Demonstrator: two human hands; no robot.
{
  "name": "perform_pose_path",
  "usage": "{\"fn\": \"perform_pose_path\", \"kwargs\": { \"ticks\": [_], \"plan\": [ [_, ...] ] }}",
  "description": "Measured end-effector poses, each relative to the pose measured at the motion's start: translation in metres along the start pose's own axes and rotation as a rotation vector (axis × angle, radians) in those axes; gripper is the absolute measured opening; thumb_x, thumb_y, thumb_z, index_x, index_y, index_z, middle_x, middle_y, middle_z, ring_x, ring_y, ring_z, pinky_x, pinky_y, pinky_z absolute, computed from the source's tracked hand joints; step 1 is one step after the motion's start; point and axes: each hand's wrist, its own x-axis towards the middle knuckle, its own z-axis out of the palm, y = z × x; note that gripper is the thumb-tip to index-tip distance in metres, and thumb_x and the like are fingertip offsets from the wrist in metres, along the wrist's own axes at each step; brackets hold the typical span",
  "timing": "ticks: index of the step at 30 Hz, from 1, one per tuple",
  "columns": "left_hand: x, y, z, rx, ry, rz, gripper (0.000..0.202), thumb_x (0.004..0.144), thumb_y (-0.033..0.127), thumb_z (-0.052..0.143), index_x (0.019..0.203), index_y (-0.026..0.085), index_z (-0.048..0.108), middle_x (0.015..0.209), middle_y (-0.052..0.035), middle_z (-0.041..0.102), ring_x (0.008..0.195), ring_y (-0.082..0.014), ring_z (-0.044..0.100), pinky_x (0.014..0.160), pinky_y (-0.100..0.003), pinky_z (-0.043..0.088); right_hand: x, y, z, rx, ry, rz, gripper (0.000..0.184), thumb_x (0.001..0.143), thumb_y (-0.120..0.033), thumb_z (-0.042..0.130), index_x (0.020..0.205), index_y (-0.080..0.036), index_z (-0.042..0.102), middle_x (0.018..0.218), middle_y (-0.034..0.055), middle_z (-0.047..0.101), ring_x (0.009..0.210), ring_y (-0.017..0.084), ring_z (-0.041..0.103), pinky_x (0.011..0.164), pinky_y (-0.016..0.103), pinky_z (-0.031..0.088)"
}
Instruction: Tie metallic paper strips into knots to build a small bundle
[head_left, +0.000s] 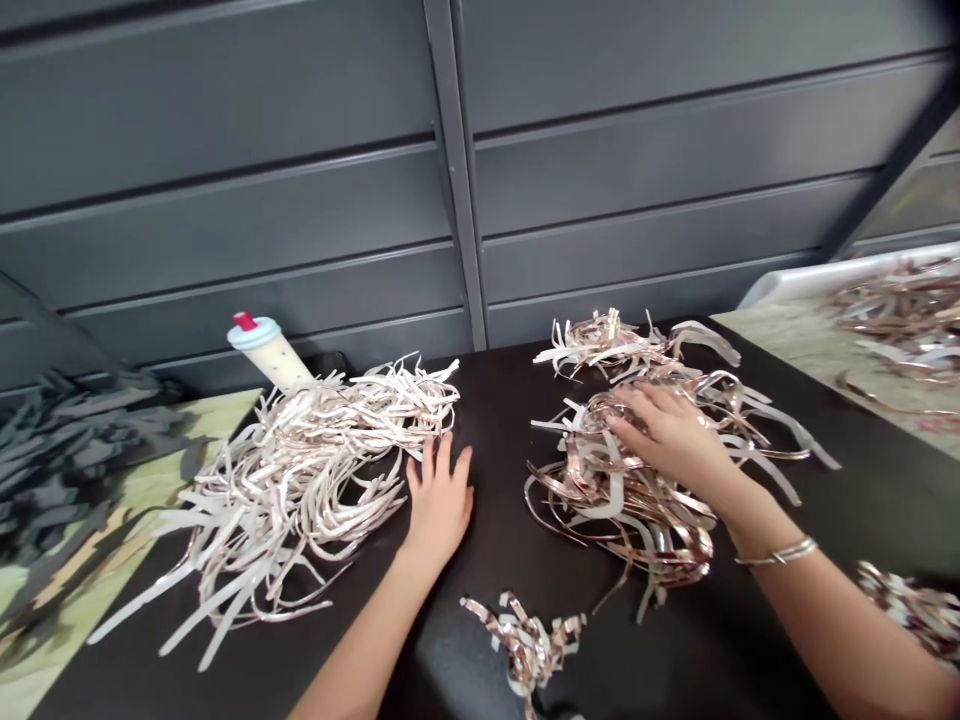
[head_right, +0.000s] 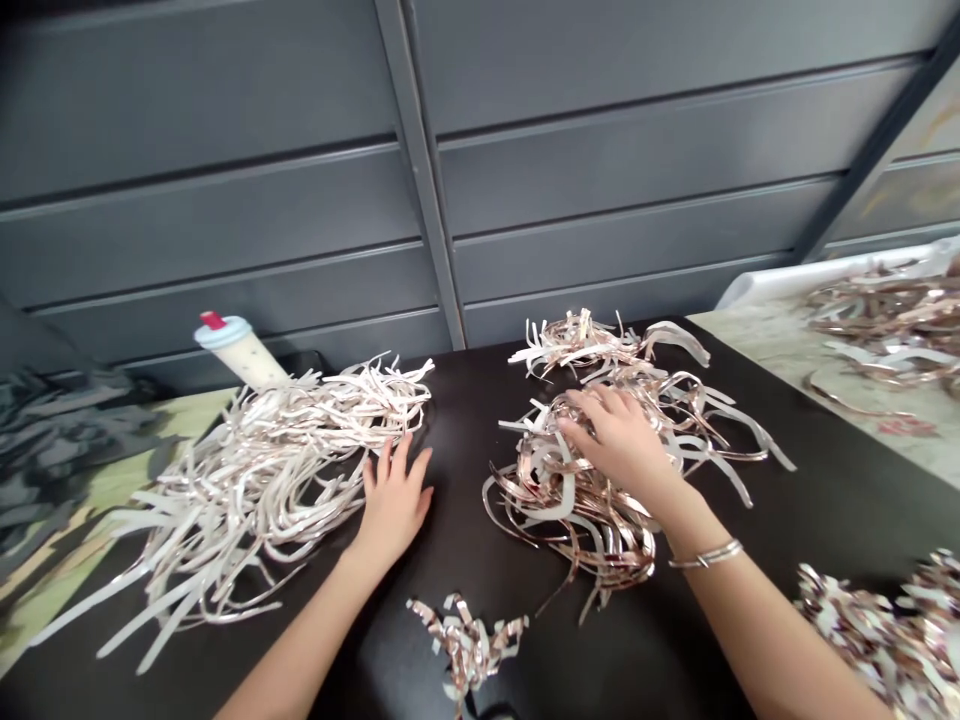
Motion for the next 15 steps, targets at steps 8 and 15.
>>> {"fn": "perform_pose_path", "kwargs": {
  "ticks": [8,15],
  "plan": [
    [0.102,-0.057,0.028,0.141,-0.175,-0.029,0.056,0.081,0.025,0.056,0.135,0.024,0.045,0.151,-0.0136,0.026,0.14,-0.041,0.005,0.105,-0.067,0.008,-0.04,-0.009,-0.033,0.157,0.317,-0.123,0.038,0.089,-0.035,0.046,0.126,-0.027,0.052,0.135,0.0096,0.045,0.13,0.035,0.036,0.105,0.055,0.032],
    [0.156,-0.073,0.049,0.125,-0.171,-0.389,0.053,0.083,0.028,0.047,0.135,0.019,0.042,0.15,-0.0186,0.024,0.138,-0.0471,0.004,0.101,-0.07,0.012,-0.11,-0.019,-0.04,0.205,0.293,-0.086,0.051,0.086,-0.029,0.05,0.136,-0.037,0.039,0.128,0.0078,0.05,0.126,0.037,0.04,0.099,0.058,0.037]
  ]
}}
